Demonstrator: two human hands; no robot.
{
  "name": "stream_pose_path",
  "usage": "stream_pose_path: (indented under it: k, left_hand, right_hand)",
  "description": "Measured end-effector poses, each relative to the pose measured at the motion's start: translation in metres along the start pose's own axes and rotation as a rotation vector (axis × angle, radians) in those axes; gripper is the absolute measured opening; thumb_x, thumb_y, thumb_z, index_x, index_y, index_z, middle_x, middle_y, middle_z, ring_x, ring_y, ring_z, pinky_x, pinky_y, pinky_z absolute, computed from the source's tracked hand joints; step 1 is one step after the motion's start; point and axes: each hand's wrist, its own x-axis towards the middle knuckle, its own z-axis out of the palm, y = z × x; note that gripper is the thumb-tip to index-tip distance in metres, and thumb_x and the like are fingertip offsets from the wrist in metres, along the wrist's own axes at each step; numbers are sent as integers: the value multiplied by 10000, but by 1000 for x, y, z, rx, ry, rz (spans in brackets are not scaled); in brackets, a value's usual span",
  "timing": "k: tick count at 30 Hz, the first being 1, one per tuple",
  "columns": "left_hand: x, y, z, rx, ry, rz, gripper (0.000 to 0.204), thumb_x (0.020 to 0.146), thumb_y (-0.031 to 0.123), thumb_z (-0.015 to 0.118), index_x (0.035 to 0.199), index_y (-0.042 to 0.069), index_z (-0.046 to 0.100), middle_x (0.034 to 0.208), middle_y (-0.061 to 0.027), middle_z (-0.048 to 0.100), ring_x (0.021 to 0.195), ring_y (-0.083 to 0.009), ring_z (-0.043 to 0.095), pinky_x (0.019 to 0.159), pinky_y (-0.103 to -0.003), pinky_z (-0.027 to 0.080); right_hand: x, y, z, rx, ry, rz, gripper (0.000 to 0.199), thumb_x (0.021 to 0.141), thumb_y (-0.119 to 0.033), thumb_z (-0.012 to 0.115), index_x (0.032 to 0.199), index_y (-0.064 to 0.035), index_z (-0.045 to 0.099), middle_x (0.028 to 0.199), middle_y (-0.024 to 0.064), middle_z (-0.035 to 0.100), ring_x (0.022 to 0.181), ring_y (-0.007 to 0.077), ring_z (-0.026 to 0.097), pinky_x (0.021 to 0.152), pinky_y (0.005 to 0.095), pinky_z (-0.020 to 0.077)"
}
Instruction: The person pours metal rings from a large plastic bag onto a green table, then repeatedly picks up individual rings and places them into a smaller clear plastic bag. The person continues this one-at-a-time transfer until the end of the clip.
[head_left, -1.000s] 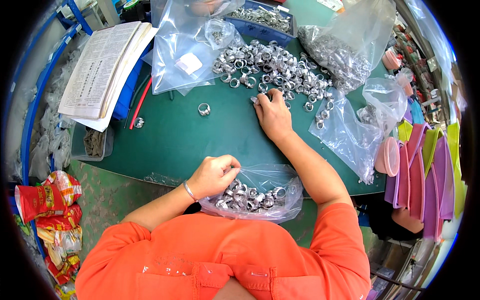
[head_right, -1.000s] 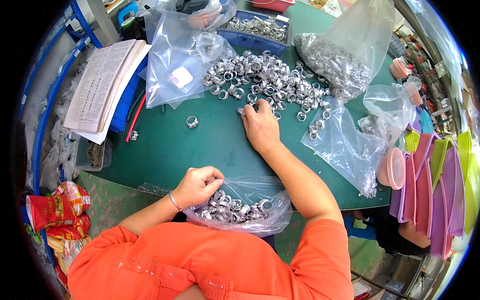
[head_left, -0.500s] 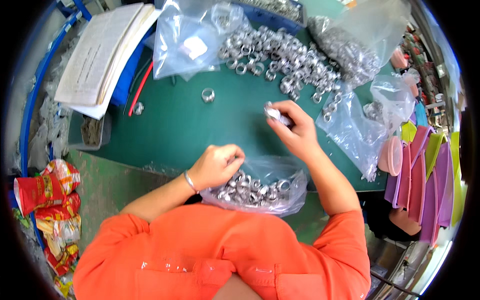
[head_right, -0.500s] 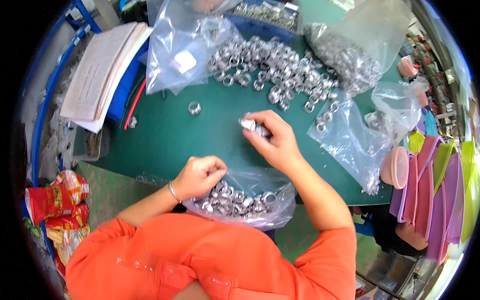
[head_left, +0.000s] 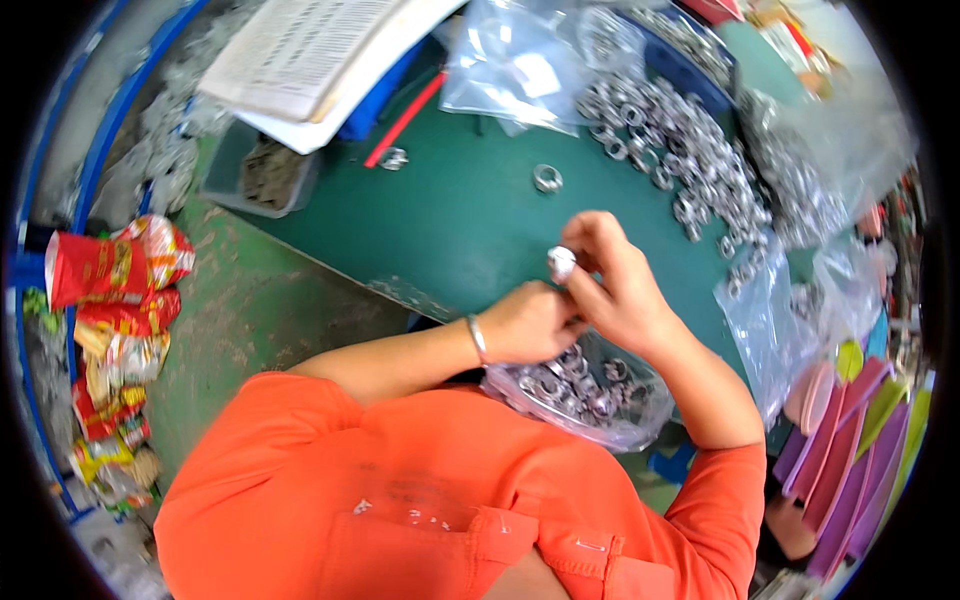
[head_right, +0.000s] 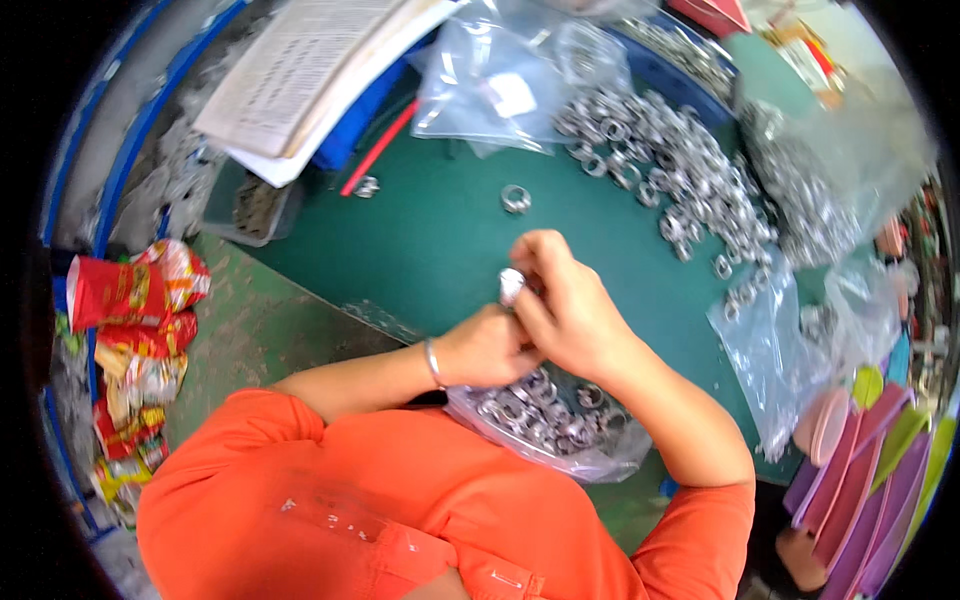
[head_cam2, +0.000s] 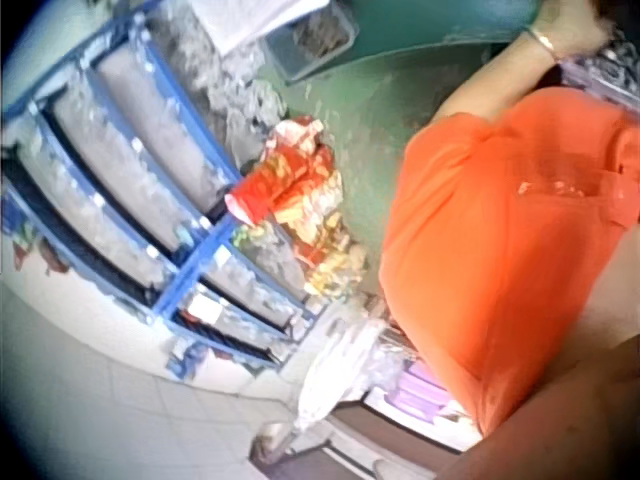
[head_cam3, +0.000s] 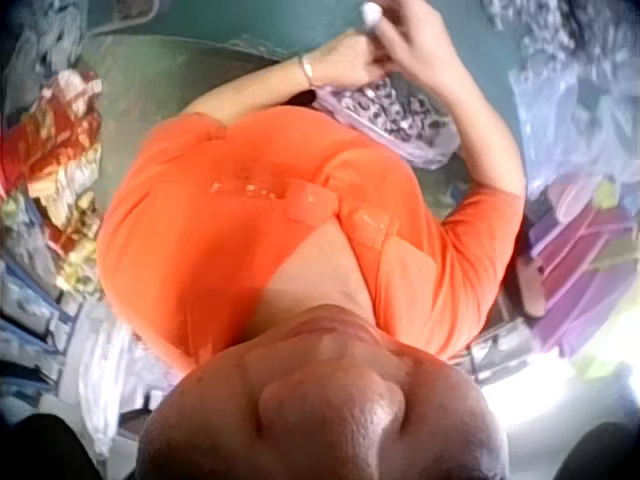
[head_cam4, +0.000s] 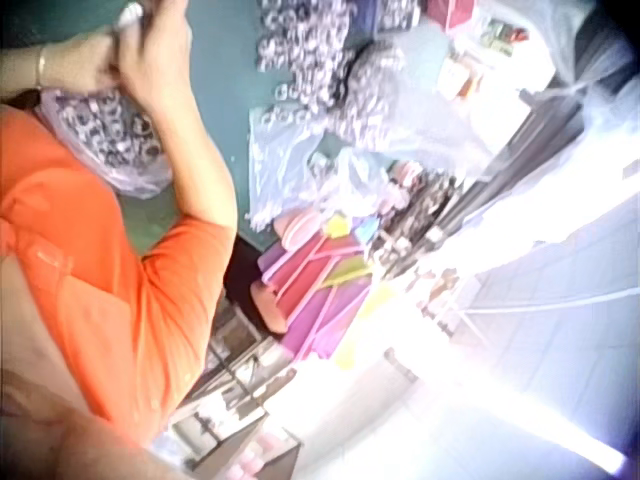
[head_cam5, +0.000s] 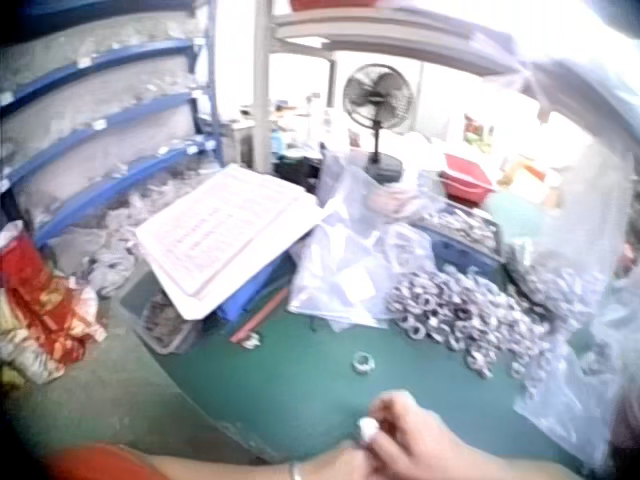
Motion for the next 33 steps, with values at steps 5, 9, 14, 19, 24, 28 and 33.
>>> stream_pose_path:
  k: [5,9,14,19,24,28,33]
  left_hand:
    - [1,11,-11,-94,-116,-130,109,823,124,582,843,29,633,795,-170,658,781,-366,645,724,-451,509]
    - [-3,0,2,-36,77,26,138,828,118,591,912,21,638,847,-200,652,819,-386,631,744,-461,510]
    - [0,8,-14,-131,-31,-68,80,813,100,660,839,24,655,729,-159,655,659,-341,658,606,-392,529]
    - [4,16,-19,-128,-70,-124,66,818,82,655,846,23,651,691,-155,646,604,-296,655,555,-362,511]
    - [4,18,-21,-152,-123,-191,76,839,80,648,851,5,652,575,-93,580,465,-134,545,459,-285,419]
    - [6,22,-24,-136,-144,-190,74,839,71,644,844,-3,649,540,-67,553,442,-107,504,442,-269,384]
    - [3,20,-22,-111,-117,-203,78,832,71,659,842,-6,650,522,-54,540,435,-85,476,433,-255,360]
  right_hand:
    - [109,-7,71,-289,-108,-383,99,772,-38,617,861,2,601,893,222,595,824,422,601,741,473,495]
    - [147,6,124,-316,-32,-479,101,785,-44,591,868,2,626,936,213,575,869,407,601,786,477,510]
    - [140,34,62,-605,98,-686,105,763,-153,679,811,-68,641,923,101,566,861,295,565,748,417,465]
    - [62,82,-11,-669,109,-460,262,764,-189,729,964,-62,617,940,124,556,916,318,554,780,418,464]
    - [21,106,-82,-834,494,-361,283,755,-126,729,1002,-41,620,935,147,575,882,341,565,783,417,470]
    - [13,122,-124,-879,503,-265,195,788,-142,721,945,-52,650,918,129,593,868,331,572,788,414,466]
    - [29,145,-186,-783,775,-194,201,879,-231,637,962,-53,681,983,162,629,944,358,580,844,419,469]
